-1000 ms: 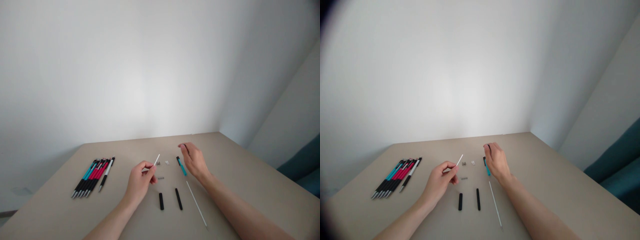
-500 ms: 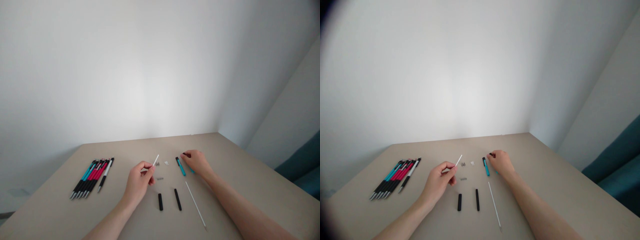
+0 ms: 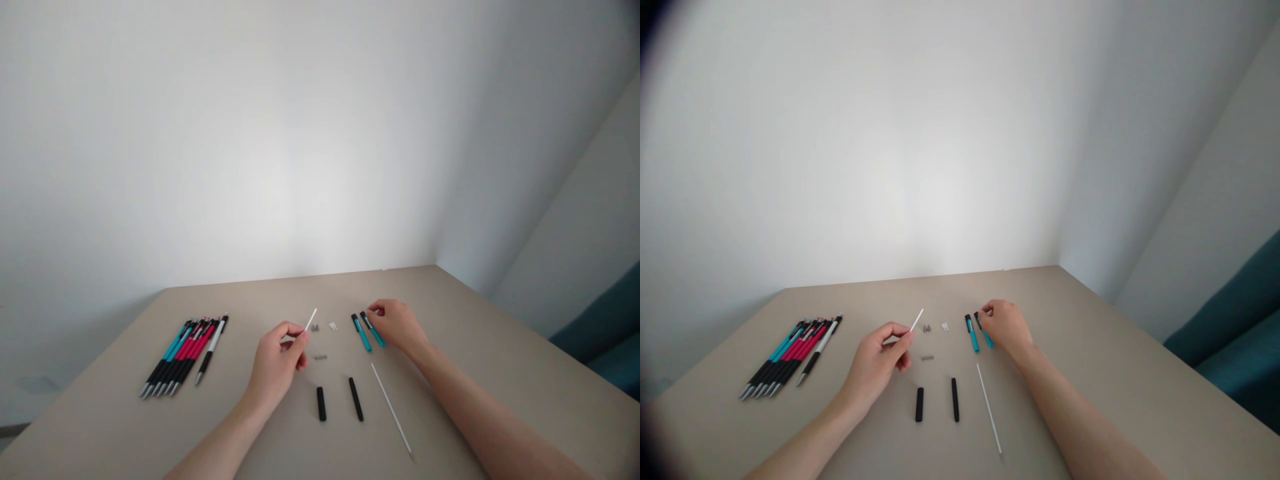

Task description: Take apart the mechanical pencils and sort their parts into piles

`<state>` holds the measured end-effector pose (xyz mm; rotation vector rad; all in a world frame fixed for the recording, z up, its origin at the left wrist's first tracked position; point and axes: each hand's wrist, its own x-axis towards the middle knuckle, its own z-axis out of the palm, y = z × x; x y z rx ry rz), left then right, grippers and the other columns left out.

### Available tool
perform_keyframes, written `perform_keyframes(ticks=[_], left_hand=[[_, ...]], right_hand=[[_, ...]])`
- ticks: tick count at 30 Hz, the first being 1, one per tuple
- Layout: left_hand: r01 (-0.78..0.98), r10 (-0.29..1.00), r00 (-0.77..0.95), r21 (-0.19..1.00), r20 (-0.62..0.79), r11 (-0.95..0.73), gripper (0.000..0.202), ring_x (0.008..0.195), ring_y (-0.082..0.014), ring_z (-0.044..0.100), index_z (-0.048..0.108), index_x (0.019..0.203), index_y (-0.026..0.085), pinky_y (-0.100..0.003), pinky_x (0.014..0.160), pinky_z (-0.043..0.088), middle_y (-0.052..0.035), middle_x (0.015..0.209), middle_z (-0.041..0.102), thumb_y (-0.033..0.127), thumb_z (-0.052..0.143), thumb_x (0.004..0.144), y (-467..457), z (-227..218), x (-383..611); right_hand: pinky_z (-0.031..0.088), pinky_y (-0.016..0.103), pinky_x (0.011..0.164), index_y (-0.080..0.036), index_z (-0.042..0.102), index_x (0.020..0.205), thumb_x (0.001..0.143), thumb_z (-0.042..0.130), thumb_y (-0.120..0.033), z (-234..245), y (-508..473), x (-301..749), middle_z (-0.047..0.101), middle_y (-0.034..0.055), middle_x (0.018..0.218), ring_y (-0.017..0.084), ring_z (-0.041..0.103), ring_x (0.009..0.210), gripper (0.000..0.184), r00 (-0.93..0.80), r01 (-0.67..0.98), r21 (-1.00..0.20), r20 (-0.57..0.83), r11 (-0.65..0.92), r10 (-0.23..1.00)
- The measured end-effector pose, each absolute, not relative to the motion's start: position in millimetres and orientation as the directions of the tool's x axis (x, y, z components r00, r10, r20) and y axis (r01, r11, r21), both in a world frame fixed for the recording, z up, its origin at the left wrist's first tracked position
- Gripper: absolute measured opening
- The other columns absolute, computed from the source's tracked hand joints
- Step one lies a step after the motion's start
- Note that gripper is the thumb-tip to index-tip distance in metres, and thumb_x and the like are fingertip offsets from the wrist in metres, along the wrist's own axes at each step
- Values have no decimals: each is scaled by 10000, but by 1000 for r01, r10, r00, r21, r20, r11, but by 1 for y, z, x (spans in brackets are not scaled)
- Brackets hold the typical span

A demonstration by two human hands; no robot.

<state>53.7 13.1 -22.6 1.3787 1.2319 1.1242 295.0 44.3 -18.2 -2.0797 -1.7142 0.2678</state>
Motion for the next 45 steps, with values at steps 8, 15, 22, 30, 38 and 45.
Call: perform_keyframes(ticks=[8, 15, 22, 30, 38, 45], left_hand=[[166, 996, 86, 985, 38, -52, 247, 436, -120, 535, 581, 742, 157, -209, 439, 414, 35, 470, 546, 402, 608, 752, 15, -25, 52], [181, 996, 85, 982, 32, -47, 244, 437, -120, 531, 573, 744, 157, -209, 440, 411, 36, 460, 540, 399, 600, 757, 14, -24, 53], [189, 995, 89, 981, 35, -52, 246, 434, -115, 524, 575, 737, 159, -204, 438, 402, 37, 463, 541, 403, 600, 758, 14, -23, 52], [196, 996, 86, 979, 34, -51, 247, 424, -112, 517, 578, 733, 158, -202, 436, 400, 35, 460, 540, 403, 604, 751, 13, -22, 52], [188, 996, 80, 981, 26, -40, 246, 419, -110, 512, 582, 732, 159, -198, 429, 392, 37, 457, 536, 403, 610, 741, 13, -20, 53], [184, 997, 76, 982, 35, -48, 220, 419, -106, 510, 587, 728, 160, -192, 428, 391, 39, 459, 538, 379, 611, 742, 13, -21, 52]], right_hand=[[432, 269, 653, -189, 745, 868, 719, 548, -253, -24, 47, 295, 724, 75, 782, 213, 646, 749, 255, 187, 884, -448, 72, -136, 980], [422, 267, 634, -194, 750, 852, 728, 538, -257, -21, 44, 291, 723, 75, 789, 208, 639, 735, 254, 167, 881, -459, 63, -120, 984], [418, 265, 629, -190, 751, 846, 732, 541, -260, -22, 45, 290, 721, 77, 781, 205, 638, 729, 248, 167, 877, -466, 59, -121, 984], [411, 261, 625, -186, 748, 837, 738, 541, -257, -22, 44, 289, 720, 81, 771, 202, 640, 730, 240, 169, 877, -466, 68, -118, 983], [404, 260, 612, -193, 748, 830, 736, 546, -264, -22, 43, 288, 718, 78, 775, 204, 637, 728, 234, 173, 880, -459, 69, -123, 983], [409, 259, 618, -194, 748, 840, 732, 543, -256, -21, 43, 287, 716, 75, 779, 203, 635, 731, 240, 177, 879, -460, 67, -127, 982]])
